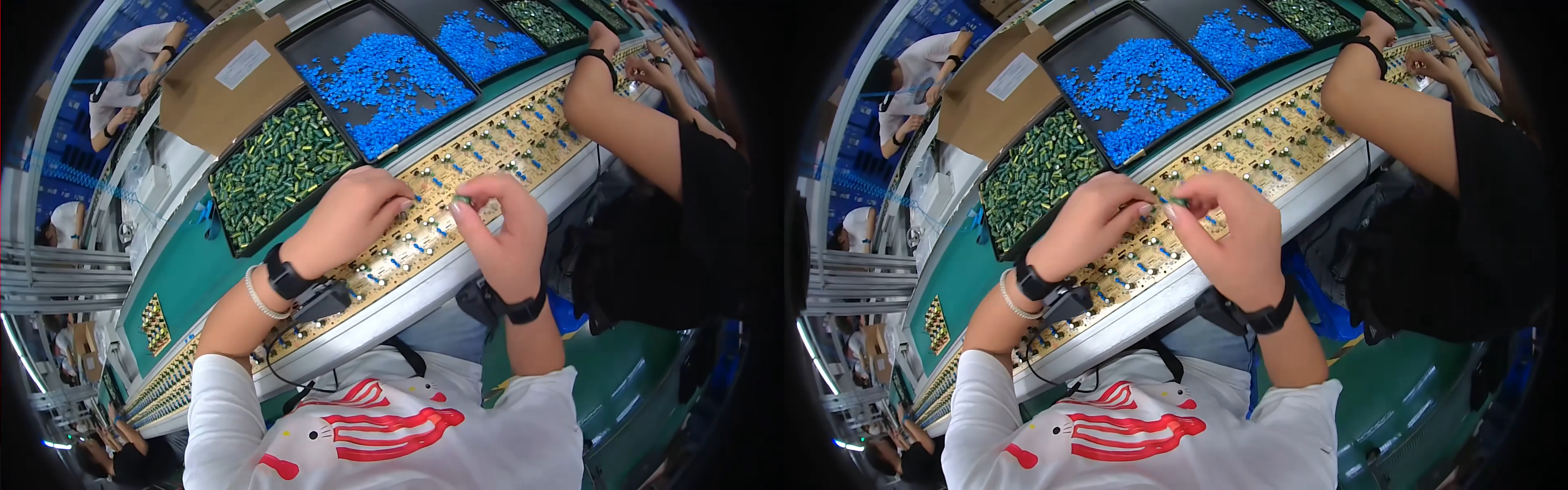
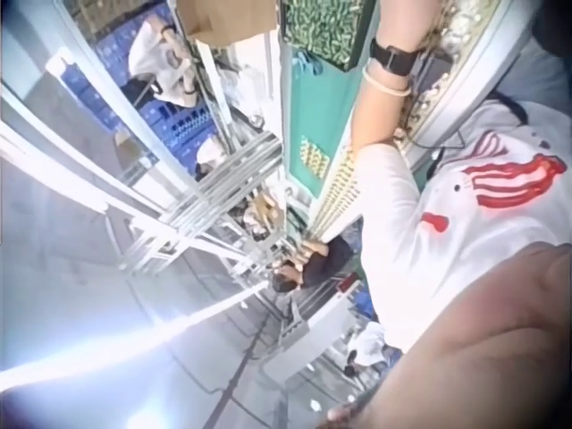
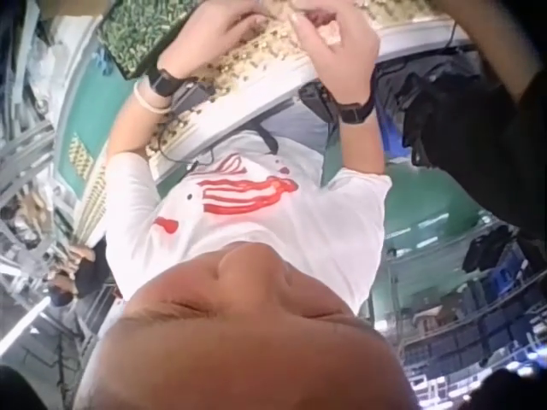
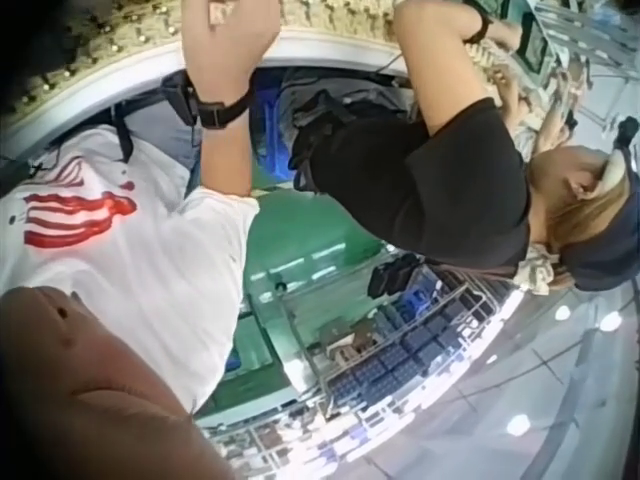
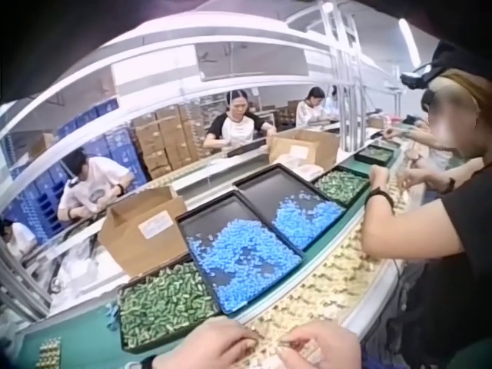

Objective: The person picks up capacitors and varistors from trays by hand and inserts them into designated slots on circuit boards. They also move the circuit boards along the assembly line.

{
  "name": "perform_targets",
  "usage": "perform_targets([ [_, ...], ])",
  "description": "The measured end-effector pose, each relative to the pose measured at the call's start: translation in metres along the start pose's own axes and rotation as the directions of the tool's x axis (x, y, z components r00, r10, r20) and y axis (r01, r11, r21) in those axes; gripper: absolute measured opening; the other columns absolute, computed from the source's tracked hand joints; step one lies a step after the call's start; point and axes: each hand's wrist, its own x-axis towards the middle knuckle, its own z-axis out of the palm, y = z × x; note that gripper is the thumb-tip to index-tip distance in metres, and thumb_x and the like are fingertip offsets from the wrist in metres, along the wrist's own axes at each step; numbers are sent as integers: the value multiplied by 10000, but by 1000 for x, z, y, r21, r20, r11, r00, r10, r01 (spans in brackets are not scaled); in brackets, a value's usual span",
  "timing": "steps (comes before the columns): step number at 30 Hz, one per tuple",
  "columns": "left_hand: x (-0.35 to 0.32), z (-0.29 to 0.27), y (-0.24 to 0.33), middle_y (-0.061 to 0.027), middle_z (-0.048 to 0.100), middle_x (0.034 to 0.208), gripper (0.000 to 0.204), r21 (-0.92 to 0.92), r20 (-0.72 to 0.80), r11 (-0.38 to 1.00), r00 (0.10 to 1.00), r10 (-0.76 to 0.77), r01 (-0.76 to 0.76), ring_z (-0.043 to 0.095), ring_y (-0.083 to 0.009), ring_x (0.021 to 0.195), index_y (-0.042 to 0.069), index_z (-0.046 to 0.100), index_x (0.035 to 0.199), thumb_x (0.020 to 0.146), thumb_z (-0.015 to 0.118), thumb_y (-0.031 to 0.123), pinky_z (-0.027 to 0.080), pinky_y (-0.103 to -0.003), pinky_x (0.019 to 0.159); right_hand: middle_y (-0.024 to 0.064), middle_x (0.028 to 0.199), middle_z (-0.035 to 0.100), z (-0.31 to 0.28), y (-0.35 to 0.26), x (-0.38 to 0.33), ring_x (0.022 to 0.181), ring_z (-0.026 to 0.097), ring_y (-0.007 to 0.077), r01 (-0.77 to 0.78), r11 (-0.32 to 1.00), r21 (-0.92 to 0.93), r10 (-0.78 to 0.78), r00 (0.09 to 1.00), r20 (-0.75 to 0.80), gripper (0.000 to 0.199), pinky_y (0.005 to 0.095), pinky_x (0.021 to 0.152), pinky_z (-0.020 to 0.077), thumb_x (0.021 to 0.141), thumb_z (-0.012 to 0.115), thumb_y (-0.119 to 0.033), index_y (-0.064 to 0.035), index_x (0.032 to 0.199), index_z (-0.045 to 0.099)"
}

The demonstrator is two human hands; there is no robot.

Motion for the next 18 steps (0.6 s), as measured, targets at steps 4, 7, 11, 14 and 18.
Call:
perform_targets([
  [4, 17, 25, -2, -115, 614, 888, 84, 208, 12, 970, 992, 128, -128, 577, -327, 896, 52, 678, 946, 865, 675, 73, 457, -433, 828, 78, 927, 651, -9, 6, -34, 818, 583, 130, -85, 995, 46, 86, 996, -36, 200, 262, 775, 471, 815, 709, 73, 14, 993, 637],
  [7, 21, 27, -3, -108, 569, 892, 85, 317, 78, 934, 986, 147, -165, 541, -318, 905, 46, 660, 946, 864, 670, 63, 445, -418, 830, 66, 931, 621, -14, 7, -49, 862, 569, 134, -138, 984, 116, 144, 989, -45, 217, 265, 822, 456, 825, 709, 66, 11, 1015, 620],
  [11, 24, 30, -5, -105, 567, 889, 71, 338, 69, 930, 989, 131, -147, 541, -313, 903, 50, 664, 941, 874, 663, 71, 442, -415, 825, 61, 934, 614, -19, 10, -55, 869, 566, 135, -156, 981, 117, 166, 983, -78, 202, 263, 818, 454, 834, 712, 51, 9, 1008, 619],
  [14, 24, 30, -2, -101, 565, 888, 61, 380, 80, 914, 989, 121, -142, 538, -306, 902, 53, 665, 935, 885, 657, 87, 439, -412, 819, 58, 941, 612, -20, 13, -57, 875, 565, 134, -175, 978, 113, 185, 980, -80, 185, 261, 820, 453, 847, 707, 39, 8, 1006, 616],
  [18, 24, 27, 1, -93, 564, 882, 64, 446, 110, 877, 983, 147, -181, 536, -292, 897, 49, 662, 922, 890, 654, 104, 436, -407, 813, 52, 942, 617, -20, 15, -60, 875, 564, 125, -193, 974, 118, 204, 975, -91, 173, 256, 819, 452, 857, 704, 29, 6, 1003, 616],
])
